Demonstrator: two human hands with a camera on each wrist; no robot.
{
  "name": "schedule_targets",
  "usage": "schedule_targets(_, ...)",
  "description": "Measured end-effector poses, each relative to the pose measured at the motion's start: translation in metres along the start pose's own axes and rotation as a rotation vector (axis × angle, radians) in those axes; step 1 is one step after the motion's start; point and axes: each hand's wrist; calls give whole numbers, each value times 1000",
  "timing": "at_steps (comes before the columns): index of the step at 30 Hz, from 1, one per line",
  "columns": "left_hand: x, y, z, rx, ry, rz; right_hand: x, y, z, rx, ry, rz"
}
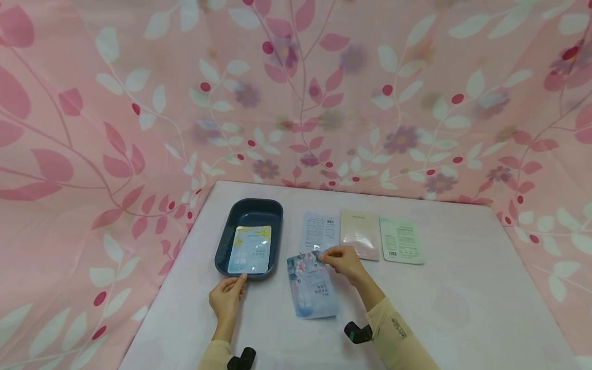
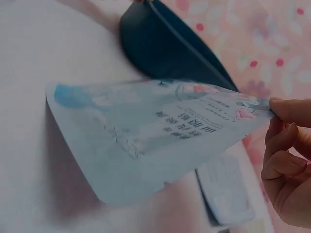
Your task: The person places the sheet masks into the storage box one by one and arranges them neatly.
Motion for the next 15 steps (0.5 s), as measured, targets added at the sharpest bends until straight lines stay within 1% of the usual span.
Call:
schedule_targets(5,-1,1,0,8,-7,-6,-24,10,-5,-130,-104,7)
schedule_targets(7,-2,1,0,18,4,-5,-34,15,-5,-170,-147,12)
schedule_targets(10,-3,2,1,38,30,-2,-48,21,-4,-196,-189,27)
schedule_targets(13,-4,3,1,51,58,6,-60,26,-3,-194,-214,31)
schedule_targets(15,-5,2,1,58,63,6,-66,30,-4,-196,-221,33)
Point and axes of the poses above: each hand's wrist, its own z-axis towards the middle knuckle, its own y-axis out of the palm, x = y × z, and after that the axes turned 13 degrees about z, right-handed
